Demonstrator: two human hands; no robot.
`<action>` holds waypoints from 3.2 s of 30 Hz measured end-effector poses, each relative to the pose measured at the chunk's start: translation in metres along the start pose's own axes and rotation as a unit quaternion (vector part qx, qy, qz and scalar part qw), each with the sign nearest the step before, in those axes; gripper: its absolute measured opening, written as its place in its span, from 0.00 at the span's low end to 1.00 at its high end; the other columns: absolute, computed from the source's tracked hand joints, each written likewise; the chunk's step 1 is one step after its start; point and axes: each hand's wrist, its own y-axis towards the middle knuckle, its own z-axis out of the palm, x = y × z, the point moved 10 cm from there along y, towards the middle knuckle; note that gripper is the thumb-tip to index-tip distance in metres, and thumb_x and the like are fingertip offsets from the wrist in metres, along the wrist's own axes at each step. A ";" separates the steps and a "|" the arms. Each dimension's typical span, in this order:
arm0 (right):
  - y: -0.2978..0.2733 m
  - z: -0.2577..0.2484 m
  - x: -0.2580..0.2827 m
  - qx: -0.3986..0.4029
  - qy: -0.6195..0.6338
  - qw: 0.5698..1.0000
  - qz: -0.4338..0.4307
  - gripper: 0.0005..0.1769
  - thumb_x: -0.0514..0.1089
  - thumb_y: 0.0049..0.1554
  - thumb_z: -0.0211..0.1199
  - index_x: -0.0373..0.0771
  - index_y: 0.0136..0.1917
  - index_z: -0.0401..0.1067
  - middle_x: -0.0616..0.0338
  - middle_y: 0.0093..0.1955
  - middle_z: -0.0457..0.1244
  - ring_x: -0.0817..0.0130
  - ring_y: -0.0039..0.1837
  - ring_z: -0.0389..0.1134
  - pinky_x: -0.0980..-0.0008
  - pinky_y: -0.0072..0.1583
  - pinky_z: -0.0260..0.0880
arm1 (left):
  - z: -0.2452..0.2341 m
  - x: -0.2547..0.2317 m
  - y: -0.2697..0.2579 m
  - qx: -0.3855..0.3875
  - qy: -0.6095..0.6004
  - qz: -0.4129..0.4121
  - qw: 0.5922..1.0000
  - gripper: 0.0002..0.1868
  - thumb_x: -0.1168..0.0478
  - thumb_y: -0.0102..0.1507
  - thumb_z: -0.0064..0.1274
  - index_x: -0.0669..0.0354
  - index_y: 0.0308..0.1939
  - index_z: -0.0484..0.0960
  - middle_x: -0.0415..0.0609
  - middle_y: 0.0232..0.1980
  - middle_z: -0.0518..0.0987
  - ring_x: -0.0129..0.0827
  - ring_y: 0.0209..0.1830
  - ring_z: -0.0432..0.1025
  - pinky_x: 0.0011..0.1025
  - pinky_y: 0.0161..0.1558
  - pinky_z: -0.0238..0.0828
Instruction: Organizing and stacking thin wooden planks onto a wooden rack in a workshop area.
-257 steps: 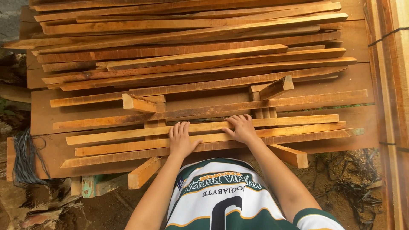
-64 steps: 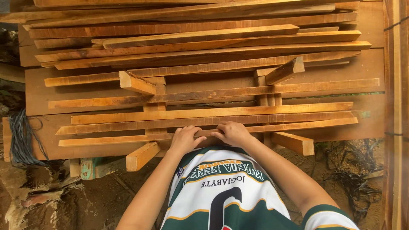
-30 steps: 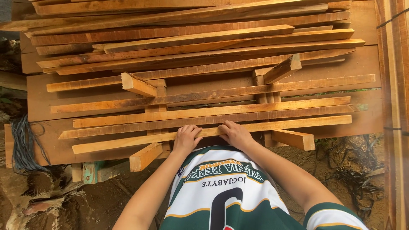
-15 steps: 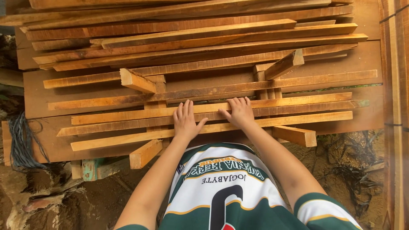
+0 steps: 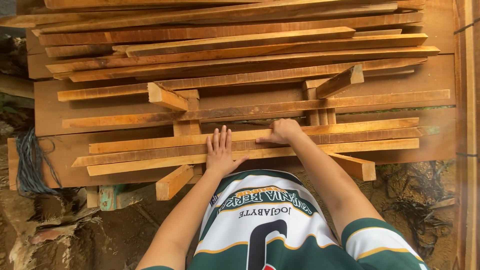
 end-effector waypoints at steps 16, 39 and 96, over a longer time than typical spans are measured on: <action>-0.019 -0.031 0.038 0.038 0.005 0.999 -0.007 0.62 0.91 0.49 0.29 0.41 0.60 0.78 0.49 0.64 0.69 0.52 0.70 0.68 0.55 0.68 0.68 | 0.042 0.006 0.027 0.100 0.123 0.014 0.987 0.76 0.29 0.47 0.66 0.56 0.81 0.32 0.56 0.82 0.40 0.58 0.81 0.33 0.70 0.72 0.25; 0.014 -0.036 0.028 -0.007 -0.059 0.997 -0.049 0.60 0.97 0.39 0.43 0.46 0.53 0.82 0.54 0.53 0.73 0.55 0.61 0.73 0.60 0.61 0.74 | 0.035 0.000 0.024 0.036 0.095 0.014 0.995 0.77 0.49 0.45 0.74 0.56 0.82 0.31 0.58 0.84 0.23 0.59 0.82 0.16 0.65 0.73 0.09; 0.078 0.034 0.103 -0.076 0.030 0.988 -0.128 0.32 0.74 0.53 0.51 0.49 0.50 0.80 0.55 0.44 0.72 0.51 0.52 0.75 0.53 0.55 0.75 | 0.046 0.003 0.017 -0.127 0.110 0.048 0.985 0.67 0.59 0.42 0.57 0.52 0.82 0.37 0.57 0.85 0.30 0.59 0.83 0.20 0.68 0.73 0.14</action>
